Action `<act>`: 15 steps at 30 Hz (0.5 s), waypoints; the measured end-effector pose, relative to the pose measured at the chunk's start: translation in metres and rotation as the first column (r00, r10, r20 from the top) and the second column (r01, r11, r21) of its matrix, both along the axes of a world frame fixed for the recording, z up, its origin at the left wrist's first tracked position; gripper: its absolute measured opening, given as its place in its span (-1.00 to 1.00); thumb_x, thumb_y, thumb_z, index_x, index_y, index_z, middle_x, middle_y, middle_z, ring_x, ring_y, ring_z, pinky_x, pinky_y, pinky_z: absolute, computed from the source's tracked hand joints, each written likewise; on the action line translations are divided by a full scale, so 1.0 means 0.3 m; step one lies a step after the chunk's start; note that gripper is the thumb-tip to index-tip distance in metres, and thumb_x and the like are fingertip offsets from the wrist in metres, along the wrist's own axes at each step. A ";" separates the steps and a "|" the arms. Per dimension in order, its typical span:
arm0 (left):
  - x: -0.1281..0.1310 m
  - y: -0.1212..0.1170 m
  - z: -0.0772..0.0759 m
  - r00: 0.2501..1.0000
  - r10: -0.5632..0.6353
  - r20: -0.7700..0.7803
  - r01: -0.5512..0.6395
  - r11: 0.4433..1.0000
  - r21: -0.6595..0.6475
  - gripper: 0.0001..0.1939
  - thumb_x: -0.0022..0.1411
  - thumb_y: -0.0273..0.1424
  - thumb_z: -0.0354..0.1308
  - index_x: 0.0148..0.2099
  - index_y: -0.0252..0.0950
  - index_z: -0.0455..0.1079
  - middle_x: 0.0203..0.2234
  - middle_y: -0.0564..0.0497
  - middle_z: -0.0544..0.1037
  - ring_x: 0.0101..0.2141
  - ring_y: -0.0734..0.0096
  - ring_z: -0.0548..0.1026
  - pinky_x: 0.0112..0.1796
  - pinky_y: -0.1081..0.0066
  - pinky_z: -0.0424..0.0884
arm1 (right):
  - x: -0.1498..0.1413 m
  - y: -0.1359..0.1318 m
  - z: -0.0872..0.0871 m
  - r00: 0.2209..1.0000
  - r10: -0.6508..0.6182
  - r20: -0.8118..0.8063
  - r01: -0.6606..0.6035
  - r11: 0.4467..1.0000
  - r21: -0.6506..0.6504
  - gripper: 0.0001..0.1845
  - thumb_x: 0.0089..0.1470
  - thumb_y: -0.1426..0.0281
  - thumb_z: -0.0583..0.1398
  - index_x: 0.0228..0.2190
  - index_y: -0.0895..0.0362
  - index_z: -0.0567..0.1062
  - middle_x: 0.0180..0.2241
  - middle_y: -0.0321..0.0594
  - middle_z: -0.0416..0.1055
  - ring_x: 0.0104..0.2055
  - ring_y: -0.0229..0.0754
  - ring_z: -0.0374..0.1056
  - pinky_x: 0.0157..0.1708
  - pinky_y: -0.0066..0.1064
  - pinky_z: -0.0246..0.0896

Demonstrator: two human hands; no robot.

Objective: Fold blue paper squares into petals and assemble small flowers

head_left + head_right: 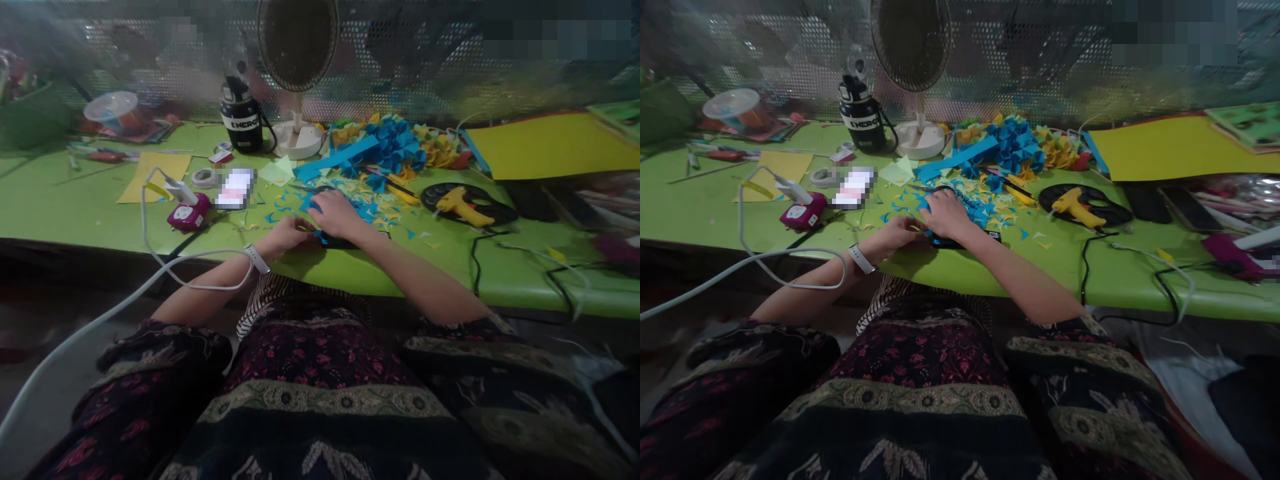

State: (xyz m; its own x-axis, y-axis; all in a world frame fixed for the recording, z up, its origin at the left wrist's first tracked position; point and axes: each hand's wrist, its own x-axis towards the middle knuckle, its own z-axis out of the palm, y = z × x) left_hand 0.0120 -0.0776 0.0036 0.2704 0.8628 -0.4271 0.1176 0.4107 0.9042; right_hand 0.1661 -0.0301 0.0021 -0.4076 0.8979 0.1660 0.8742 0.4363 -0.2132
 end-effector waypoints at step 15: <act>0.004 -0.010 0.020 0.999 -0.012 -0.036 0.012 1.000 -0.005 -0.83 0.22 -0.66 0.26 -0.17 -0.39 0.39 -0.54 0.03 0.57 -0.48 0.47 0.58 -0.22 0.34 0.52 | 0.009 0.025 -0.007 0.999 0.002 -0.048 -0.005 0.998 -0.068 -0.53 0.27 0.26 0.07 0.11 0.21 0.45 0.12 0.10 0.44 0.18 0.20 0.28 0.17 0.01 0.13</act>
State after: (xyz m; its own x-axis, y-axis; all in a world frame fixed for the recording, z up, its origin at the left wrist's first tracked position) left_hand 0.0133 -0.0806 0.0097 0.2655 0.8575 -0.4406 0.1550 0.4131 0.8974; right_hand 0.1687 -0.0226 0.0001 -0.4041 0.9063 0.1240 0.8606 0.4226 -0.2842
